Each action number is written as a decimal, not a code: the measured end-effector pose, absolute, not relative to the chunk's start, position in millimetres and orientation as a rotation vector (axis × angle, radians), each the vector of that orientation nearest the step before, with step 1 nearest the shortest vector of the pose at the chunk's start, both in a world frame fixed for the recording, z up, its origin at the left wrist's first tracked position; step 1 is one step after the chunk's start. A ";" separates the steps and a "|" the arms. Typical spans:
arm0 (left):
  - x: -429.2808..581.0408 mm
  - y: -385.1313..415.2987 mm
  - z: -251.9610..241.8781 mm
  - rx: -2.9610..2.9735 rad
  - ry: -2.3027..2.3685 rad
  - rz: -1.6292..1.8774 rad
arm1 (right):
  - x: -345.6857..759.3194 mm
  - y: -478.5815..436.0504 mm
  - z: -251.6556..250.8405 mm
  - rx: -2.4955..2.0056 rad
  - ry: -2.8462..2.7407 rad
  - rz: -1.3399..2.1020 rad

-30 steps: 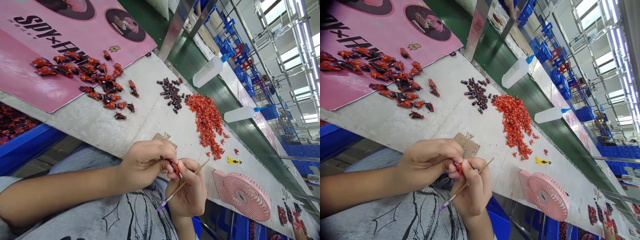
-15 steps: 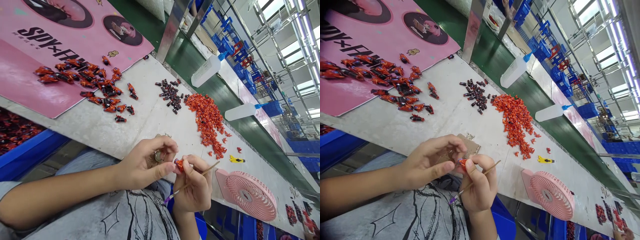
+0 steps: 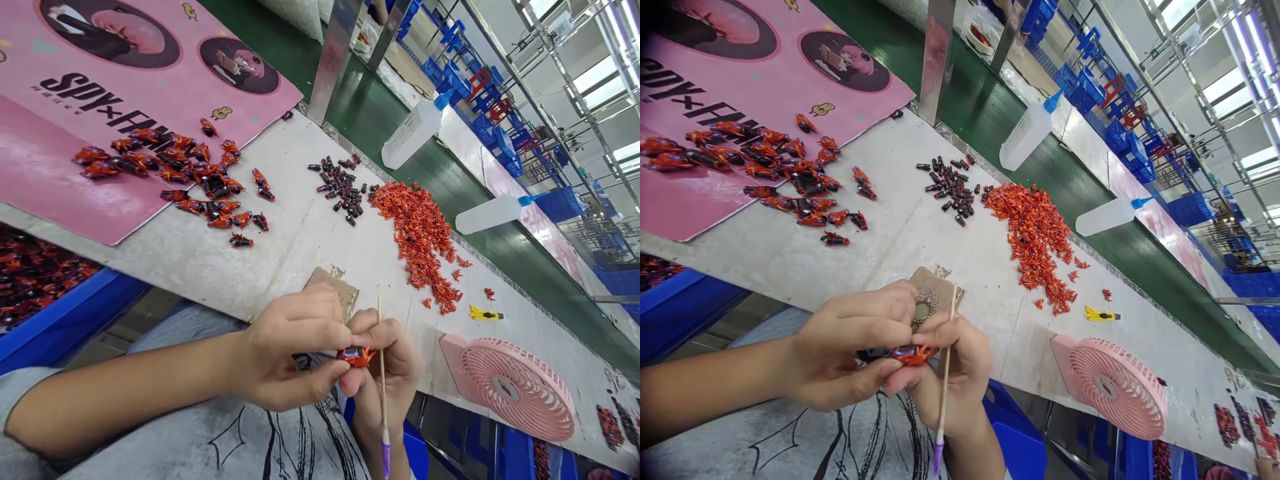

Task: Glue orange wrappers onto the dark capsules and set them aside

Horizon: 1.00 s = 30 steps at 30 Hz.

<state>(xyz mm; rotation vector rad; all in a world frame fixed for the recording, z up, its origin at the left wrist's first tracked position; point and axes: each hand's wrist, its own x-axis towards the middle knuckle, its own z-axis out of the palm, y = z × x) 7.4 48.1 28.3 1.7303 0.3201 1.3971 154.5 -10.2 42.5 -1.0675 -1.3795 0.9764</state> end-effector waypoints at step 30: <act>6.2 57.5 22.9 1.843 0.374 1.274 | 165.7 -6.6 33.8 -1.107 -1.248 1.184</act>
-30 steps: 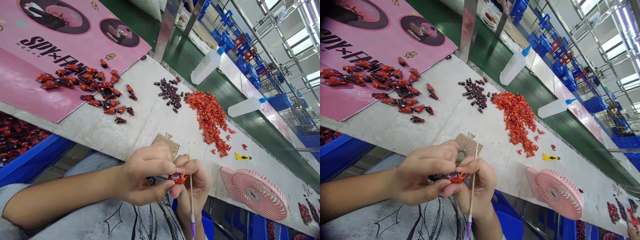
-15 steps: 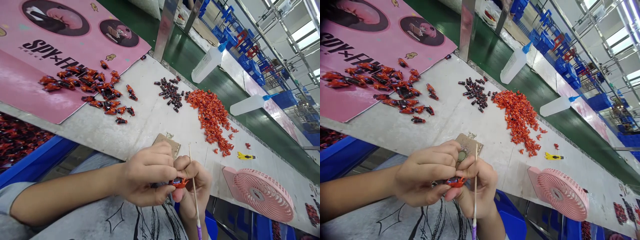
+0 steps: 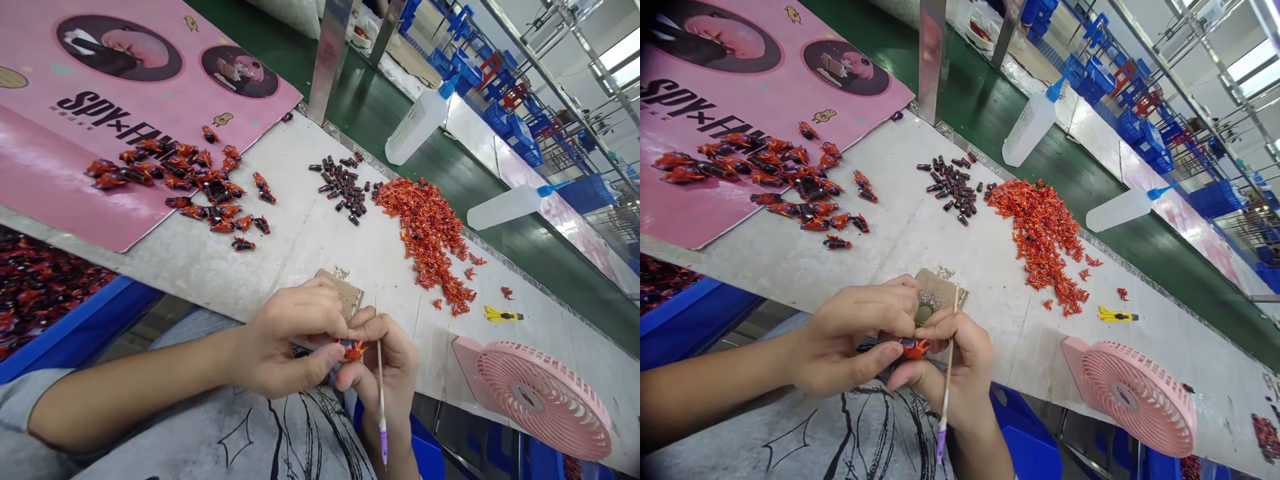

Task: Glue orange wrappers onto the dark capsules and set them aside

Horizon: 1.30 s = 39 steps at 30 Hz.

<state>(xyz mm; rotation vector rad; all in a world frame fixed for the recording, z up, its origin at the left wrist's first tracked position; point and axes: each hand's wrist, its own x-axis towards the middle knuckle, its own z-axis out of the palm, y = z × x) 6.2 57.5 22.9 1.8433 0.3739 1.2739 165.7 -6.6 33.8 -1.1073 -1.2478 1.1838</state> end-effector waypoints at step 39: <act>-1.6 220.3 -9.8 2.414 1.288 0.895 | 196.4 -9.7 -27.2 -1.313 -1.066 0.613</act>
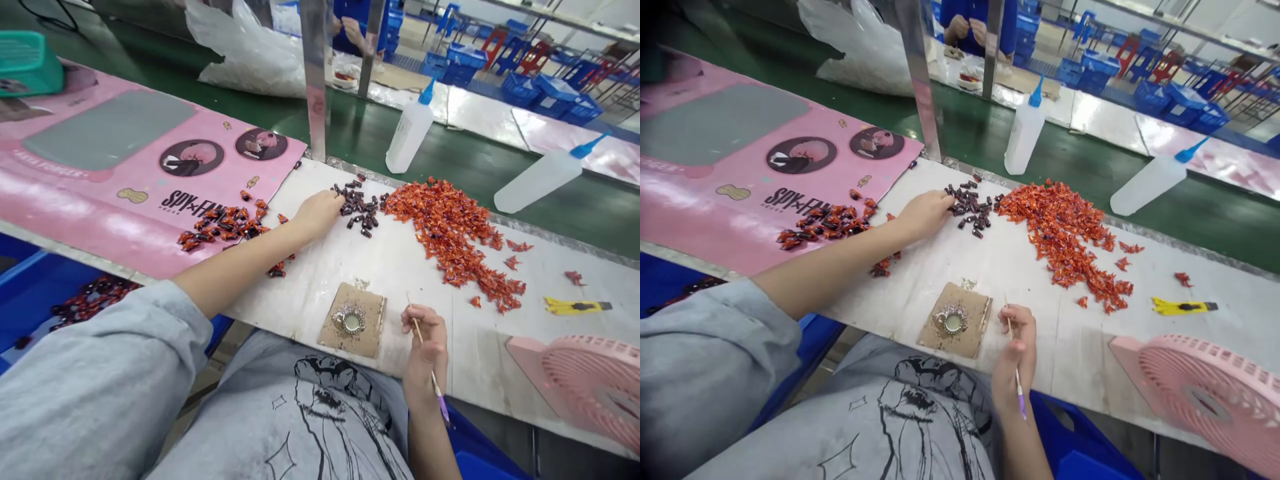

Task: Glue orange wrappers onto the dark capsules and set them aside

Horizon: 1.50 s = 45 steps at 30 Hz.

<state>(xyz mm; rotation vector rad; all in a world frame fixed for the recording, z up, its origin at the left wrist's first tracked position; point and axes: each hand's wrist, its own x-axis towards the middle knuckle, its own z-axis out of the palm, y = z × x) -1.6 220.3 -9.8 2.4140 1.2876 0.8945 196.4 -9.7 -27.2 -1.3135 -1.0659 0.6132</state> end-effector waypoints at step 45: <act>-11.0 42.1 -4.9 0.831 0.992 0.907 | 156.4 -0.6 12.8 -1.253 -1.182 0.908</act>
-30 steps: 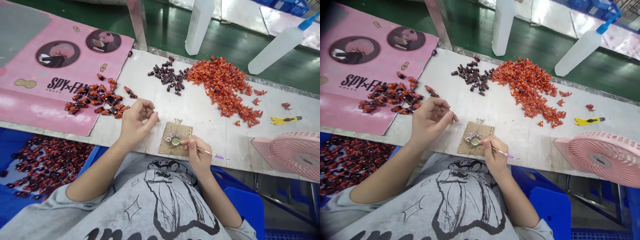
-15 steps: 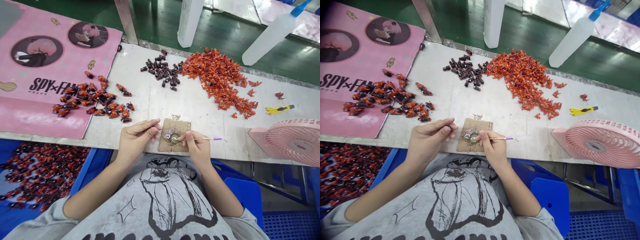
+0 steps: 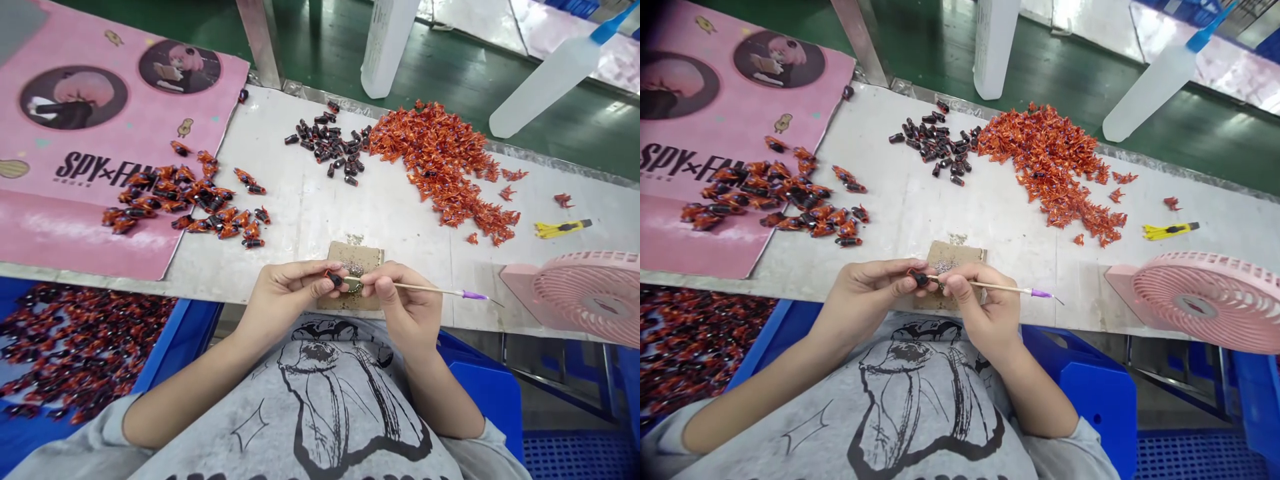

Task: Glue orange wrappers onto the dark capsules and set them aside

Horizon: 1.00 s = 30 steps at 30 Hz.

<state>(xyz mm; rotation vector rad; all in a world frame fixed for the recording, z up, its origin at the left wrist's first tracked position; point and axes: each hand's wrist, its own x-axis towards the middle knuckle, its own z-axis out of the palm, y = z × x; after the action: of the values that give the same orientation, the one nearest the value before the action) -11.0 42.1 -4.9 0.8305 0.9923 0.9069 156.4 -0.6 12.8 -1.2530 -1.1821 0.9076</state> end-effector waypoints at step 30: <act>-8.5 43.7 1.4 0.781 0.970 0.832 | 160.5 -1.2 12.3 -1.144 -1.202 1.003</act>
<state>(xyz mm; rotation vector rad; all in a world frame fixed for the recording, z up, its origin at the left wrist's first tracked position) -8.5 43.7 1.4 0.7809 0.9702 0.8324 160.5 -1.2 12.3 -1.1437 -1.2018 1.0028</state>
